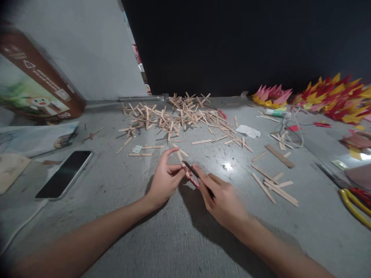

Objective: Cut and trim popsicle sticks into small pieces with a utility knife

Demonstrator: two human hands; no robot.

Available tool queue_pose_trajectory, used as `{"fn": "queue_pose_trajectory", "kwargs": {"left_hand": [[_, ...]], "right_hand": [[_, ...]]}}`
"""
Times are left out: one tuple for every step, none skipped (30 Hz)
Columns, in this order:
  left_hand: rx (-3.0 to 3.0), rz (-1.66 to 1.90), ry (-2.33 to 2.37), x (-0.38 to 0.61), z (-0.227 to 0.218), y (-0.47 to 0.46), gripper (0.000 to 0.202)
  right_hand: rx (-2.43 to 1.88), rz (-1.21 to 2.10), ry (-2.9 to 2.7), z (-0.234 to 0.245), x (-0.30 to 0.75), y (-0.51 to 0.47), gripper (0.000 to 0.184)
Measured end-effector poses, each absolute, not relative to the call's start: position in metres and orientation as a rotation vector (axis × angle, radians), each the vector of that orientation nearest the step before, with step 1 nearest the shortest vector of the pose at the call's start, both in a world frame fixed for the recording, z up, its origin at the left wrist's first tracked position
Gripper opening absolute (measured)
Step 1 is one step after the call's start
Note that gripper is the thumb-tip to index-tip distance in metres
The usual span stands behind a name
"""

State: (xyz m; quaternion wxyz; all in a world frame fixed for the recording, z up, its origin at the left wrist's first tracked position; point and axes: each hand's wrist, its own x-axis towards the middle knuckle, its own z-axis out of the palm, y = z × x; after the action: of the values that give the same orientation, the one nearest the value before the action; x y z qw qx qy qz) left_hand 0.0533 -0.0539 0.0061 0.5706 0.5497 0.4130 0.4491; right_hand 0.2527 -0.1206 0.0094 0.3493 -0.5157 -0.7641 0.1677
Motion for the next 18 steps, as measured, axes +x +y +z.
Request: {"fn": "queue_pose_trajectory", "kwargs": {"left_hand": [[1.289,1.054,0.978,0.0531,0.0063,-0.0540,0.063],[1.292,1.053,0.986,0.0529,0.0066,-0.0540,0.063],[1.299,1.050,0.994,0.0527,0.0069,-0.0540,0.062],[1.308,1.048,1.001,0.0525,0.0072,-0.0540,0.062],[1.316,1.044,1.006,0.0523,0.0075,-0.0540,0.061],[1.324,1.041,1.009,0.0522,0.0077,-0.0540,0.060],[1.331,1.038,1.009,0.0520,0.0079,-0.0540,0.060],[1.335,1.038,1.009,0.0518,0.0080,-0.0541,0.060],[1.338,1.037,1.008,0.0516,0.0081,-0.0541,0.060],[1.340,1.036,1.006,0.0514,0.0081,-0.0542,0.061],[1.342,1.033,1.006,0.0512,0.0082,-0.0543,0.061],[1.345,1.029,1.007,0.0511,0.0084,-0.0544,0.061],[1.351,1.025,1.010,0.0510,0.0087,-0.0546,0.061],[1.360,1.020,1.017,0.0509,0.0090,-0.0548,0.061],[1.371,1.015,1.030,0.0509,0.0095,-0.0550,0.062],[1.383,1.011,1.050,0.0509,0.0099,-0.0553,0.064],[1.393,1.006,1.074,0.0509,0.0104,-0.0554,0.067],[1.404,1.000,1.102,0.0510,0.0108,-0.0555,0.070]], "right_hand": [[-1.343,0.432,-1.980,0.0091,0.2532,-0.1207,0.050],[-1.349,0.433,-1.985,0.0089,0.2538,-0.1207,0.050],[-1.353,0.438,-1.991,0.0087,0.2542,-0.1206,0.051],[-1.354,0.442,-1.995,0.0085,0.2546,-0.1206,0.051],[-1.357,0.447,-2.001,0.0084,0.2548,-0.1205,0.051],[-1.358,0.452,-2.007,0.0082,0.2548,-0.1205,0.051],[-1.361,0.452,-2.010,0.0081,0.2546,-0.1204,0.051],[-1.362,0.454,-2.011,0.0079,0.2544,-0.1203,0.051],[-1.366,0.454,-2.008,0.0078,0.2540,-0.1202,0.051],[-1.367,0.457,-2.008,0.0078,0.2536,-0.1201,0.051],[-1.365,0.458,-2.007,0.0080,0.2532,-0.1199,0.051],[-1.364,0.456,-2.006,0.0083,0.2527,-0.1199,0.051],[-1.362,0.451,-2.010,0.0088,0.2522,-0.1199,0.051],[-1.364,0.439,-2.015,0.0095,0.2517,-0.1201,0.051],[-1.369,0.418,-2.019,0.0103,0.2510,-0.1204,0.051],[-1.379,0.393,-2.027,0.0112,0.2502,-0.1209,0.050],[-1.392,0.362,-2.036,0.0119,0.2492,-0.1215,0.050],[-1.407,0.329,-2.049,0.0126,0.2480,-0.1221,0.050]]}}
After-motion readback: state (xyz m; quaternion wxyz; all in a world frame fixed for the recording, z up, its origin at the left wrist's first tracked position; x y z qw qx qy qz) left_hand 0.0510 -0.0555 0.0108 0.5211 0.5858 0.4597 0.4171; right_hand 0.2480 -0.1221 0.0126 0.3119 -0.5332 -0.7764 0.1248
